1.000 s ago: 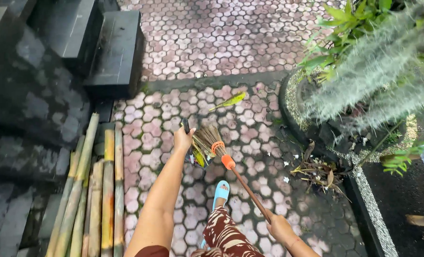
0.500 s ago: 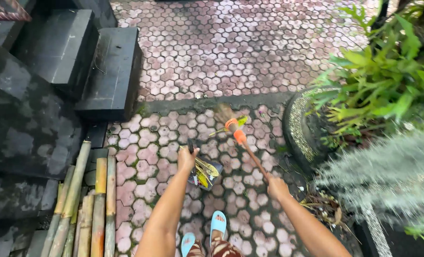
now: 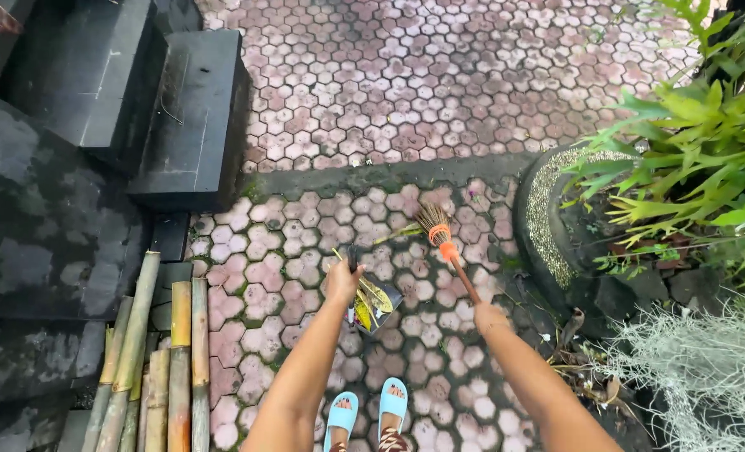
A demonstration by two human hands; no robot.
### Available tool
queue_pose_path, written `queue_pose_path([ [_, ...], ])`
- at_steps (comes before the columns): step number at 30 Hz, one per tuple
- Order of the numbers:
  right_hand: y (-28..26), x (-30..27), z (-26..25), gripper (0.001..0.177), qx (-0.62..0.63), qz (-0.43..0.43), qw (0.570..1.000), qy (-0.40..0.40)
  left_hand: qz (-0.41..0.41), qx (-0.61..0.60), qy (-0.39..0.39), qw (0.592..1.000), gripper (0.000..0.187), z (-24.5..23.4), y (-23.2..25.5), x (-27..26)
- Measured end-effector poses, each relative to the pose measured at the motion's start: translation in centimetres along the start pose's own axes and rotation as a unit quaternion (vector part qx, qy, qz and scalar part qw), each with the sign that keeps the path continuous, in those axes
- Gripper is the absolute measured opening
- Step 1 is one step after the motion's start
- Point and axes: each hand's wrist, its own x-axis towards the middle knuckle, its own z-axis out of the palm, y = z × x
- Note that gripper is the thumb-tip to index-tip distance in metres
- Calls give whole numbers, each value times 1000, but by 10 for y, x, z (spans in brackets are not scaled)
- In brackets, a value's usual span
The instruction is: Sweeping fallen leaves and debris from a stone-paved courtyard and garden path into a dustpan and bin.
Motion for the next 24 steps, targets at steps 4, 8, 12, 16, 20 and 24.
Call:
queue_pose_path([
  [4,60,58,93,25,-54,-82,995,12,-15,-27,-42,999,22,-25,29,-10],
  [8,60,-15,67,26,1,-108,994,-27,-10,-22,-56,998,23,-14,19,-10],
  [12,67,-65,48,49,106,-85,988,-73,26,-27,-51,998,25,-11,10,-7],
  [16,49,-121,55,54,150,-55,977,-143,-47,5,-133,990,17,-35,46,-31],
  [20,43,-159,73,53,155,-55,975,-151,7,47,-115,992,32,-35,33,-24],
  [24,45,-196,68,63,201,-37,969,-140,13,39,-136,990,29,-36,23,-20],
])
